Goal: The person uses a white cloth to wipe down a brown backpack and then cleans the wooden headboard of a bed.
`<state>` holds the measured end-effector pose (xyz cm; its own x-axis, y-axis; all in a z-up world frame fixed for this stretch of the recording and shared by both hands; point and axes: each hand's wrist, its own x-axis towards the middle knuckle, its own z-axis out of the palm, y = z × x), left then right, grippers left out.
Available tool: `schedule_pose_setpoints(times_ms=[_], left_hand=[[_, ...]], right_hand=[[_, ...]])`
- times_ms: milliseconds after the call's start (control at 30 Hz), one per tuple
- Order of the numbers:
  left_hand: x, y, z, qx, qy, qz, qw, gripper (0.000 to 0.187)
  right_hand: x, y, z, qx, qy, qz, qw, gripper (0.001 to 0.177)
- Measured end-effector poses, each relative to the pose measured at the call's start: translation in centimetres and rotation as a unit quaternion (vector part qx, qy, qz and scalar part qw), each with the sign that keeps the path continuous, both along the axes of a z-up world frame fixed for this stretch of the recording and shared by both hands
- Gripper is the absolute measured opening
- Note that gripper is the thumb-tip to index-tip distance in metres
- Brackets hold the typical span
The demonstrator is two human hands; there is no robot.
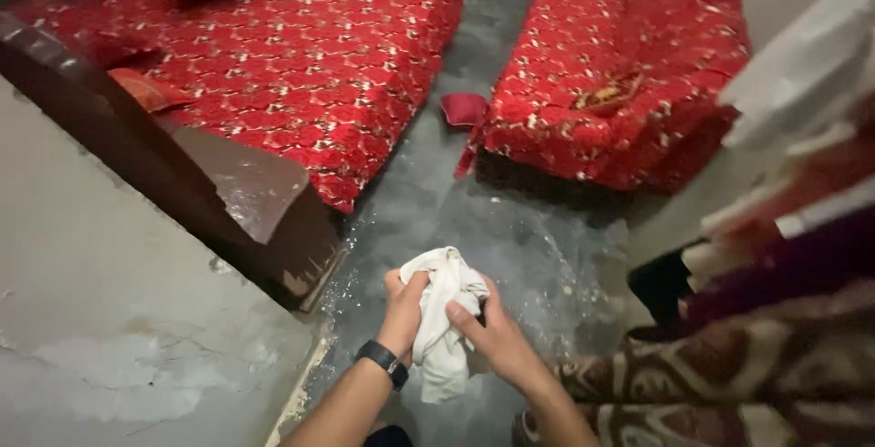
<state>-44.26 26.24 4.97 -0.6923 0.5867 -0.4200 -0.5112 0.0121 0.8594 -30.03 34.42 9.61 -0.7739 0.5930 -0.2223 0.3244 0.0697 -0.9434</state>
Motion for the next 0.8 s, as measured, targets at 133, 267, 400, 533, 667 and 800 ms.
schedule_pose_setpoints(times_ms=[133, 267, 400, 533, 667, 800], left_hand=[[-5.0, 2.2, -1.6, 0.009, -0.012, 0.022, 1.000, 0.042], [-11.3, 5.5, -2.5, 0.040, -0.007, 0.054, 0.998, 0.038], [-19.8, 9.4, -2.1, 0.081, -0.038, 0.070, 0.994, 0.034], [-28.7, 13.0, 0.1, 0.116, -0.008, 0.066, 0.991, 0.036], [-36.3, 15.3, 2.7, 0.141, 0.023, 0.037, 0.989, 0.039], [-42.2, 16.4, 5.0, 0.152, 0.064, 0.012, 0.986, 0.046]], right_hand=[[-5.6, 2.8, 0.4, -0.010, 0.002, 0.031, 0.999, 0.081], [-12.3, 6.7, 0.3, -0.002, -0.042, 0.038, 0.998, 0.082], [-20.9, 11.1, 0.2, 0.014, -0.013, 0.064, 0.998, 0.083], [-30.1, 15.2, 1.4, 0.023, -0.021, 0.054, 0.998, 0.083], [-38.2, 18.5, 2.2, 0.024, -0.001, 0.052, 0.998, 0.081], [-45.1, 20.7, 2.2, 0.007, 0.076, 0.085, 0.993, 0.077]])
